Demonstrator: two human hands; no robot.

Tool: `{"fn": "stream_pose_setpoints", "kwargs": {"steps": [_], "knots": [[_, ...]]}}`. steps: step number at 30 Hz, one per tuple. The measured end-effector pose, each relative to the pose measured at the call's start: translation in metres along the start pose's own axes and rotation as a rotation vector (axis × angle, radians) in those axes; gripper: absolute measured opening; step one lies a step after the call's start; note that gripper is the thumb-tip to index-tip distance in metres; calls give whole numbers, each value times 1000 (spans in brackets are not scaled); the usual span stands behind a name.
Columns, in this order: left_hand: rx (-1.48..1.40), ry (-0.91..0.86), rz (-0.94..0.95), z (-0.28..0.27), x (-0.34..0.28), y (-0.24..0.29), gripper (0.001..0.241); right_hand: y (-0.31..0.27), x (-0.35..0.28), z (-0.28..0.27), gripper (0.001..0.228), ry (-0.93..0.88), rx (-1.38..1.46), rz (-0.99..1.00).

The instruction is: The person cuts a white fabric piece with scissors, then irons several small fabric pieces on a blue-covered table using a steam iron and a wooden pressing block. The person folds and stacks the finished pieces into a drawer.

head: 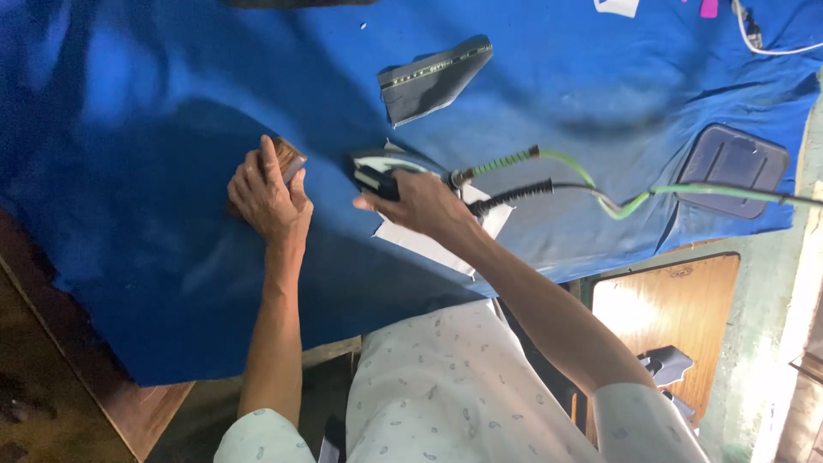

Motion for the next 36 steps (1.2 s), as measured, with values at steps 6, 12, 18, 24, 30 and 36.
{"fn": "stream_pose_setpoints", "kwargs": {"steps": [6, 12, 18, 24, 30, 36], "knots": [[-254, -14, 80, 8, 8, 13, 68, 7, -2, 4, 73, 35, -14, 4], [-551, -240, 304, 10, 6, 91, 71, 33, -38, 22, 73, -132, -78, 32], [-454, -404, 454, 37, -16, 120, 63, 51, -69, 18, 68, -317, -149, -3], [-562, -461, 351, 39, -16, 114, 55, 74, -84, 23, 65, -376, -191, -18], [-544, -458, 338, 35, -13, 115, 55, 77, -100, 15, 67, -456, -170, 14], [-524, -429, 348, 28, -7, 117, 51, 87, -104, 23, 70, -501, -179, -15]]}}
Point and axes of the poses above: each hand's wrist, its own x-axis towards the middle knuckle, its own z-axis out of the palm, y = z × x, the point moved 6 cm from there along x, towards the middle knuckle, and after that the axes turned 8 degrees about y, right-handed, at the moved point
